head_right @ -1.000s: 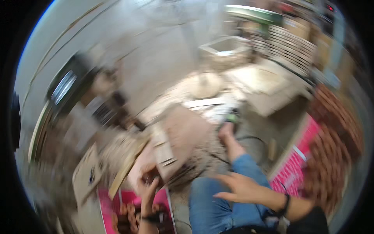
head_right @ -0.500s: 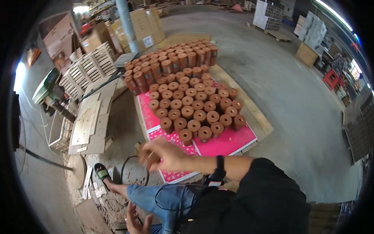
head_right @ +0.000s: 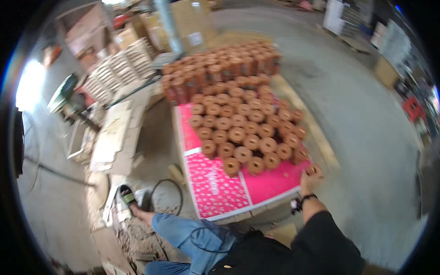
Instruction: Using a drill press to bore holes into small cylindrical wooden blocks.
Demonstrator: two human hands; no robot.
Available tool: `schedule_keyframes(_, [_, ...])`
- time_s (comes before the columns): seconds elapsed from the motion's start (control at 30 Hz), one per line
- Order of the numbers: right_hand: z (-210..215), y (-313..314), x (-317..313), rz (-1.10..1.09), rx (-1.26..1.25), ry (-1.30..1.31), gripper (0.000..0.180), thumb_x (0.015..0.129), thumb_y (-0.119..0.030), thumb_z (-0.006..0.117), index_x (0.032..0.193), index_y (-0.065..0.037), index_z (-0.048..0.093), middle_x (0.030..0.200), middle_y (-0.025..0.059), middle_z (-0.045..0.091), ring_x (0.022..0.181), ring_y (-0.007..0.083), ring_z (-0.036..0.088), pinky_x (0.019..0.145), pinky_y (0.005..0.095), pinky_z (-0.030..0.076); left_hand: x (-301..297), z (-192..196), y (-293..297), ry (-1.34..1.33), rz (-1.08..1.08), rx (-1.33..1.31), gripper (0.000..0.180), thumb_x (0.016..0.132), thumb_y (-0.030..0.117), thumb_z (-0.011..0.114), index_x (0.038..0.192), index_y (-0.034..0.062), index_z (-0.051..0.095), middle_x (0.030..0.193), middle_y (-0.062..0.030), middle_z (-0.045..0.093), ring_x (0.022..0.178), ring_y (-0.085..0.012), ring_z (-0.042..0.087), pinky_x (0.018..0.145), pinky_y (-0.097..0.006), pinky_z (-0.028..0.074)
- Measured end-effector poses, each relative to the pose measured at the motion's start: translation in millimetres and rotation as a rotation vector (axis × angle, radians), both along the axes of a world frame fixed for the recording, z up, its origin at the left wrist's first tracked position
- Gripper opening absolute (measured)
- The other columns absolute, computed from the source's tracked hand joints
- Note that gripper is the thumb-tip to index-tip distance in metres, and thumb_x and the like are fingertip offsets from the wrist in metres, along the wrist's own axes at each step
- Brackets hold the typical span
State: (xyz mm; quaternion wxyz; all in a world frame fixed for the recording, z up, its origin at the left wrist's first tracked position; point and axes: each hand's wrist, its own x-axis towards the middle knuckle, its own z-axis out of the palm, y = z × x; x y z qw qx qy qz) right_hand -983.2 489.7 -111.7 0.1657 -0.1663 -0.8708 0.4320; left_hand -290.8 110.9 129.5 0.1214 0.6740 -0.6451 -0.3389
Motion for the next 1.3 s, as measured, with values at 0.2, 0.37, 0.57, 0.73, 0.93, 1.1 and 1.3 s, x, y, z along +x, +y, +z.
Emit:
schedule_keyframes(0.2, [-35.5, -37.3, 2.0, -0.069, 0.400, 0.168, 0.070, 0.072, -0.011, 0.082, 0.131, -0.015, 0.046, 0.126, 0.0262, 0.044, 0.116, 0.0464, 0.044, 0.095, 0.0530, 0.041, 55.4, -5.9, 35.2, -0.103, 0.220, -0.083, 0.063, 0.091, 0.034, 0.070, 0.138, -0.0003, 0.047, 0.102, -0.0132, 0.064, 0.082, -0.0187, 0.055, 0.074, -0.031, 0.049])
schedule_keyframes(0.37, [-20.7, -112.9, 6.9, 0.358, 0.330, 0.300, 0.058, 0.078, -0.006, 0.071, 0.132, -0.006, 0.047, 0.122, 0.0207, 0.052, 0.107, 0.0386, 0.054, 0.090, 0.0470, 0.045, 67.3, -8.9, 91.8, -0.079, 0.481, -0.219, 0.045, 0.082, 0.021, 0.075, 0.116, -0.0040, 0.061, 0.083, -0.0161, 0.070, 0.076, -0.0204, 0.067, 0.071, -0.035, 0.054])
schedule_keyframes(0.57, [40.5, -296.9, 51.0, 1.149, 0.359, 0.508, 0.045, 0.089, -0.008, 0.060, 0.133, -0.004, 0.049, 0.124, 0.0157, 0.055, 0.106, 0.0322, 0.056, 0.090, 0.0378, 0.046, 119.0, -42.3, 230.5, -0.240, 0.756, -0.104, 0.059, 0.081, 0.040, 0.073, 0.123, 0.0009, 0.061, 0.109, -0.0223, 0.068, 0.102, -0.0361, 0.064, 0.089, -0.042, 0.051])
schedule_keyframes(0.73, [132.6, -425.1, 72.7, 1.624, 0.327, 0.642, 0.037, 0.098, -0.011, 0.051, 0.133, -0.003, 0.051, 0.127, 0.0115, 0.057, 0.106, 0.0269, 0.058, 0.089, 0.0301, 0.046, 151.3, -52.8, 358.2, -0.627, 1.004, -0.157, 0.046, 0.077, 0.029, 0.075, 0.114, 0.0057, 0.063, 0.102, -0.0179, 0.064, 0.099, -0.0371, 0.057, 0.092, -0.047, 0.045])
schedule_keyframes(0.93, [187.7, -524.1, 227.6, 2.200, -0.028, 0.052, 0.032, 0.105, -0.018, 0.046, 0.133, -0.002, 0.051, 0.116, 0.0063, 0.062, 0.089, 0.0150, 0.060, 0.078, 0.0227, 0.047, 213.7, -28.9, 411.1, -0.976, 1.007, 0.028, 0.055, 0.073, 0.028, 0.077, 0.122, 0.0103, 0.060, 0.116, -0.0166, 0.059, 0.113, -0.0389, 0.050, 0.094, -0.050, 0.041])
schedule_keyframes(1.1, [197.2, -475.0, 358.4, 2.428, 0.151, 0.230, 0.022, 0.103, -0.014, 0.052, 0.119, -0.002, 0.062, 0.100, -0.0023, 0.060, 0.071, 0.0026, 0.045, 0.059, 0.0180, 0.037, 265.5, 3.8, 417.2, -0.935, 0.996, 0.570, 0.106, 0.052, 0.037, 0.091, 0.142, 0.0149, 0.042, 0.129, -0.0175, 0.052, 0.124, -0.0388, 0.046, 0.103, -0.054, 0.035])
schedule_keyframes(1.3, [205.9, -442.5, 386.7, 2.426, 0.178, -0.036, 0.017, 0.101, -0.011, 0.055, 0.110, 0.001, 0.062, 0.084, -0.0027, 0.056, 0.068, 0.0040, 0.044, 0.058, 0.0205, 0.037, 275.2, -7.4, 440.2, -0.988, 0.919, 0.576, 0.092, 0.054, 0.031, 0.092, 0.131, 0.0146, 0.045, 0.128, -0.0233, 0.050, 0.126, -0.0442, 0.042, 0.102, -0.054, 0.037])
